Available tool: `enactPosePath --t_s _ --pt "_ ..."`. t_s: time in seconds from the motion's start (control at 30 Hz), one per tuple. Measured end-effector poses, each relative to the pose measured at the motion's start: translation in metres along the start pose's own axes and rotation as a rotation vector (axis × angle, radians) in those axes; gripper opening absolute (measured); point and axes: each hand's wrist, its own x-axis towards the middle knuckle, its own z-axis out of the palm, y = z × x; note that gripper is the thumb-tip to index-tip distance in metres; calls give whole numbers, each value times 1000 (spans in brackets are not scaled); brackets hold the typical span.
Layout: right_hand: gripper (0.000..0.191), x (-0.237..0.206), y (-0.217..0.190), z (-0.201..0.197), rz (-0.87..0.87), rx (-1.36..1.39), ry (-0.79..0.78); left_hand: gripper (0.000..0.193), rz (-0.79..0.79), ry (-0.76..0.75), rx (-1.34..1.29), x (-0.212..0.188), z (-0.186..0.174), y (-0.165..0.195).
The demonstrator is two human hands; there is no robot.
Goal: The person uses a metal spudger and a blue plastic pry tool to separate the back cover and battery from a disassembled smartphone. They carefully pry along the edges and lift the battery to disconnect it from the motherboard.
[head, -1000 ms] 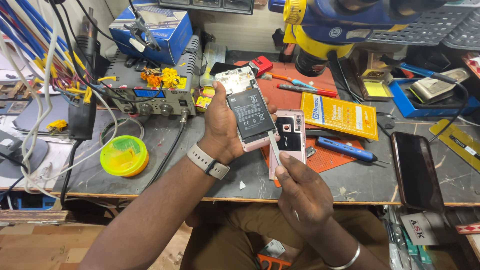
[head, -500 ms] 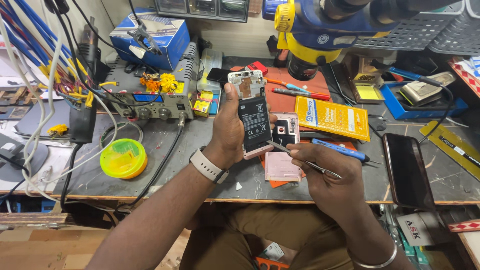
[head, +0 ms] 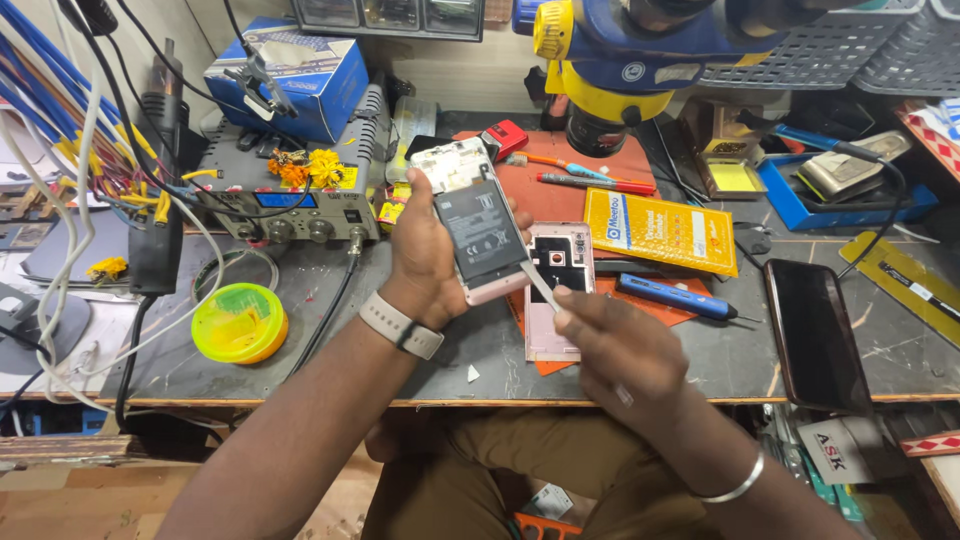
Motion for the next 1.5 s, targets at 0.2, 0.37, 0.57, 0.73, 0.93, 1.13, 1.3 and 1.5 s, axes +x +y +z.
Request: enactPosePath --t_s 0.2,0.37,0.57,0.73,0.93,1.13,1.3,1.5 --pt "45 -5 -2 3 7 -14 5 95 -13 -160 -71 -1 -3 8" --pt "38 1 13 -12 184 183 -97 86 64 -60 92 -3 -3 -2" --pt "40 9 17 -10 125 183 -171 82 127 -108 85 -3 -3 -8" --pt "33 11 8 2 -195 -71 -86 86 22 53 36 0 -1 2" --pt "37 12 7 -1 -116 -4 -64 88 33 -83 -34 -2 -3 4" --pt "29 19 11 -9 -173 -64 -208 89 50 -13 21 1 -5 -3" --pt "18 18 7 2 -368 -203 -79 89 46 -71 -37 0 -5 -2" --pt "27 15 4 2 -271 -108 -30 95 -44 -217 -132 0 -5 4"
